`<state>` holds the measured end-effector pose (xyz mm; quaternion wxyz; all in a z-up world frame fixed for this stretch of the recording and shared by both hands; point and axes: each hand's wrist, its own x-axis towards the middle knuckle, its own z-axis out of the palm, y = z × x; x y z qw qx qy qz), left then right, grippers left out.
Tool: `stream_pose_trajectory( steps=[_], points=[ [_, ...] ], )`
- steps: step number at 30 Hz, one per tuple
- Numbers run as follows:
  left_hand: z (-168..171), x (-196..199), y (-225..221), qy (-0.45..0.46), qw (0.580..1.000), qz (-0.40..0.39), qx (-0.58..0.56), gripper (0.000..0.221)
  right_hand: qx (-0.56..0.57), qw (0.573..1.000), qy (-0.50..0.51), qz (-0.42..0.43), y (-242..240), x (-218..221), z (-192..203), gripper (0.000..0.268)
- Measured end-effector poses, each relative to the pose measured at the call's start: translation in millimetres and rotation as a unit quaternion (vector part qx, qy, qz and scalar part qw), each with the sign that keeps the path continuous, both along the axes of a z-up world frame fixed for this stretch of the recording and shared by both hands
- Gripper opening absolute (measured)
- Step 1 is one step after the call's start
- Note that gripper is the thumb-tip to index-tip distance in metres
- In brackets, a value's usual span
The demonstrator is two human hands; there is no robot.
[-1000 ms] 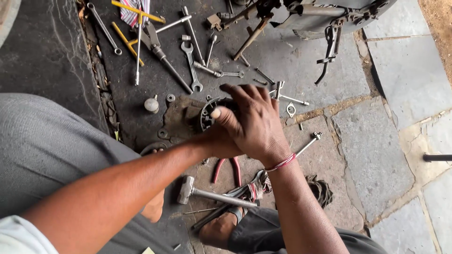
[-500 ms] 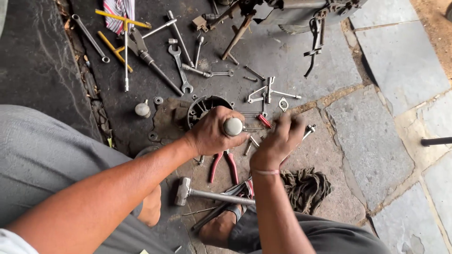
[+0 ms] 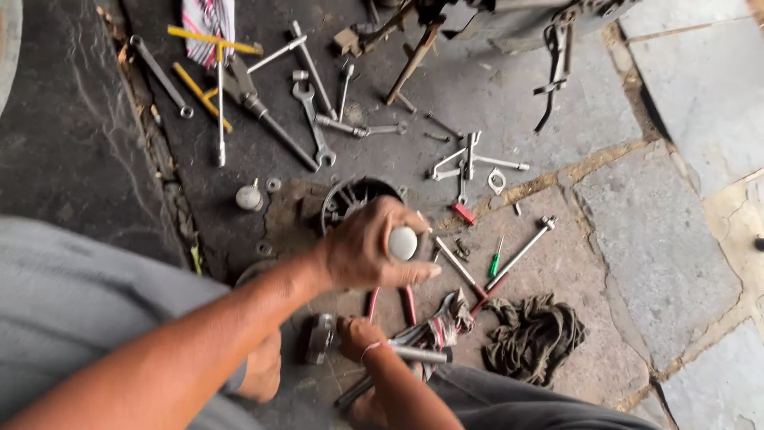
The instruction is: The person sits on the ground beside a motorcycle and works on a round engine cover placed on the pavement. They hold the cover steady, tap and press a component into it with a mallet, then use pliers and a screwdriver to work on parts inside the cover, handling small fasteners from the ground around them.
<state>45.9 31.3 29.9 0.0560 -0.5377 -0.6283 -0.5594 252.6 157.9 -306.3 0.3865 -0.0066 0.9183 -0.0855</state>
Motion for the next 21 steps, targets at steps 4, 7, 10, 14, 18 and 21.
stream_pose_trajectory(
  steps=[4,7,10,14,18,21],
  points=[
    [-6,10,0,-0.135,0.991,0.012,-0.017,0.031,-0.016,0.998,0.053,-0.005,5,40,-53,0.035],
    [1,7,8,-0.231,0.972,0.006,-0.051,0.031,-0.011,1.000,0.017,-0.007,18,25,-50,0.038],
    [1,15,6,-0.230,0.971,0.049,-0.051,0.031,-0.002,1.000,-0.013,0.007,-4,-11,37,0.033],
    [7,17,13,-0.220,0.970,0.101,-0.023,0.029,0.050,0.992,-0.022,0.113,-6,-44,134,0.022],
    [10,20,12,-0.236,0.965,0.108,-0.028,0.027,0.006,0.998,-0.011,0.062,21,-49,279,0.027],
    [11,21,12,-0.234,0.965,0.121,-0.015,0.024,-0.045,0.999,-0.016,0.020,58,-35,368,0.030]
  ],
)
